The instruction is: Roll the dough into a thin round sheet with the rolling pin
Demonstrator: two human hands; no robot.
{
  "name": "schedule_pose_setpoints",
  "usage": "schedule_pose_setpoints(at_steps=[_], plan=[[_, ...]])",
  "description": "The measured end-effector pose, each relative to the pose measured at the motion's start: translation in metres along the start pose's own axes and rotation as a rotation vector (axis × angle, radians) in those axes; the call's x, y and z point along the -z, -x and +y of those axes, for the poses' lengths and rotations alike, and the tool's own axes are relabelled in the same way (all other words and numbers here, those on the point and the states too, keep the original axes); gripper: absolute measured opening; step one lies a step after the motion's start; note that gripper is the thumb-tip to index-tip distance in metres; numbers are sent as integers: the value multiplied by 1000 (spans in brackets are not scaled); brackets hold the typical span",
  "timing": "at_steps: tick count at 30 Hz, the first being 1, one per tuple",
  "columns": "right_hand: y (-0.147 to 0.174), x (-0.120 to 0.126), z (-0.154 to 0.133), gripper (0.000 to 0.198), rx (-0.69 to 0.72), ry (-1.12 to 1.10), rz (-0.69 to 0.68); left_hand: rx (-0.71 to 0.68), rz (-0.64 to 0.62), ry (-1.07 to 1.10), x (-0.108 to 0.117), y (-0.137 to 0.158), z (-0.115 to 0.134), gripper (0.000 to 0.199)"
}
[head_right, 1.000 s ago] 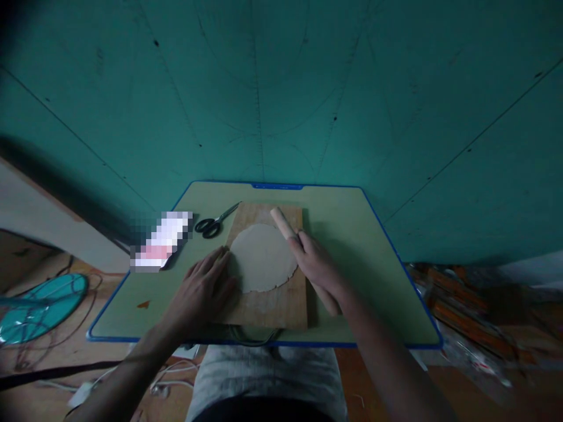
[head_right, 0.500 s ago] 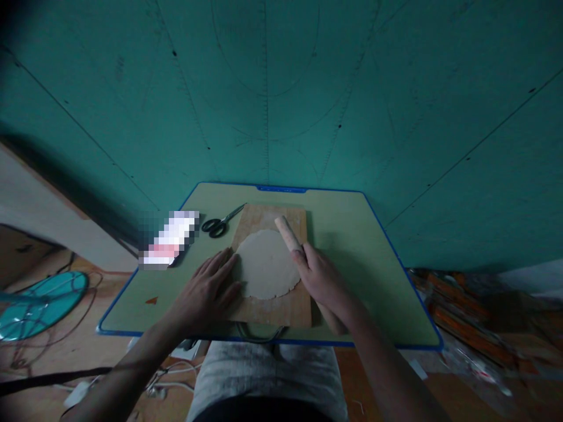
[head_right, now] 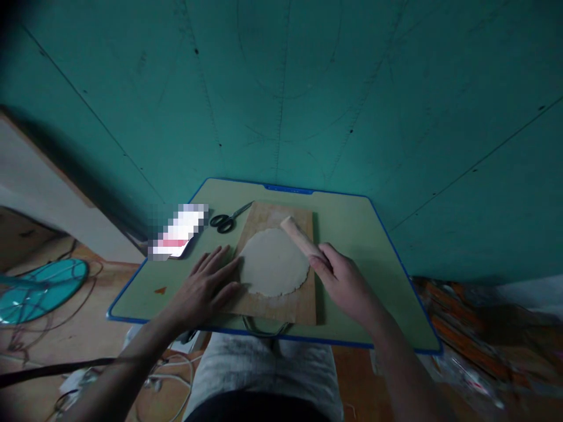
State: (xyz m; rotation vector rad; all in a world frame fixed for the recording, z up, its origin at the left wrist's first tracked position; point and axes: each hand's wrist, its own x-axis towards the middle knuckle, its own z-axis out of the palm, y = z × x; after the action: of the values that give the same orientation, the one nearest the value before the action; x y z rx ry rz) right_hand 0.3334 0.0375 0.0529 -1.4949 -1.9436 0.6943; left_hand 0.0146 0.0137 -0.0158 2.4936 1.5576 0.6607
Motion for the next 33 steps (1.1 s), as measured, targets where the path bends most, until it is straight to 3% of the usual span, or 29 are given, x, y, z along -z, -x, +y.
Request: schedule_pose_setpoints(at_steps=[6, 10, 15, 19, 25, 33], plan=[[4, -19, -30, 33, 380, 177, -222, 175, 316, 285, 34, 36, 19, 43], [3, -50, -46, 43, 615, 314, -214, 107, 199, 387, 41, 65, 54, 53], [-8, -83, -58, 35, 779, 280, -164, 165, 16, 522, 35, 81, 84, 65], [-18, -96, -61, 35, 740, 242, -175, 153, -68, 675, 15, 90, 88, 67], [-23, -99, -64, 43, 629, 371, -240, 158, 39, 715, -13, 107, 86, 58], [-48, -115, -83, 49, 591, 442, -407, 186, 133, 740, 0, 107, 69, 44]])
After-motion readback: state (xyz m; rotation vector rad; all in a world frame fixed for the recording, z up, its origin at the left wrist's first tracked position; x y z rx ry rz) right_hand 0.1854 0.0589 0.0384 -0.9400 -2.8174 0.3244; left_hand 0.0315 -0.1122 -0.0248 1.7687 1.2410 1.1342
